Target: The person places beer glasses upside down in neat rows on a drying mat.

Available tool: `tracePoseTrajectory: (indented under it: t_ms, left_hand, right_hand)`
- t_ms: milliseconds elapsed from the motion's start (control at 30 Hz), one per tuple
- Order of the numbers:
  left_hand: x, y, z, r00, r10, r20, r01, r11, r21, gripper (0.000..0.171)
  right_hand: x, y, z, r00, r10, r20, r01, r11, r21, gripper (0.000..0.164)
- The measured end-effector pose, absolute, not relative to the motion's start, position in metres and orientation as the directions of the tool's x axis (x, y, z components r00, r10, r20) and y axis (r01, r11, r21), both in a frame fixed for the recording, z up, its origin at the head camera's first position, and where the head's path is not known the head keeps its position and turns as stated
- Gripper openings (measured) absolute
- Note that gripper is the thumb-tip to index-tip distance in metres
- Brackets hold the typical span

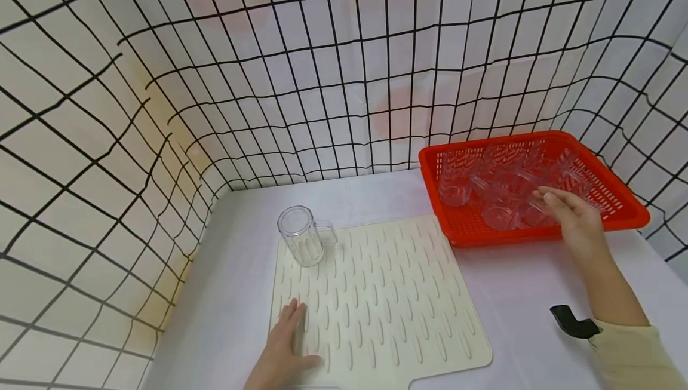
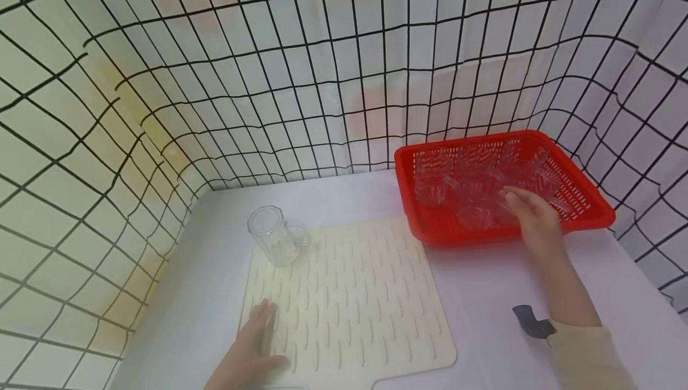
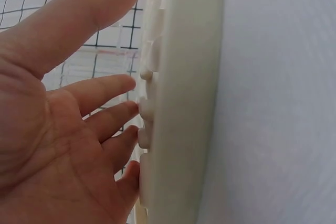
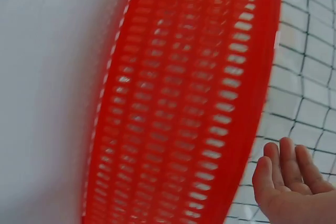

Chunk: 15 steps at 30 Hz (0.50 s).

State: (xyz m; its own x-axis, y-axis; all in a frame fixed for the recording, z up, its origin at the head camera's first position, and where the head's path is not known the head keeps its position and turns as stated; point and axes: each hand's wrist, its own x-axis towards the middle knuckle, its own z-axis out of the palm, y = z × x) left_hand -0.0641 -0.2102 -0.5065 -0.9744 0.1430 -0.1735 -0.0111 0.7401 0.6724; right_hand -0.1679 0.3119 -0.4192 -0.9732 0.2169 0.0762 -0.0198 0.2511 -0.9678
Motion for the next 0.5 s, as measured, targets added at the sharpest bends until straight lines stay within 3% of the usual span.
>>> tracePoseTrajectory:
  t_ms: [267,500]
  left_hand:
    - [-0.063,-0.212,-0.51,-0.979,0.161,-0.124,0.036,0.737,0.675,0.107]
    - [-0.065,-0.212,-0.511,-0.978,0.156,-0.138,0.023,0.74,0.672,0.108]
  right_hand:
    - [-0.18,0.33,-0.431,-0.951,0.304,-0.05,0.134,0.263,-0.955,0.06]
    - [-0.196,0.331,-0.438,-0.957,0.288,-0.029,0.191,0.55,-0.813,0.073]
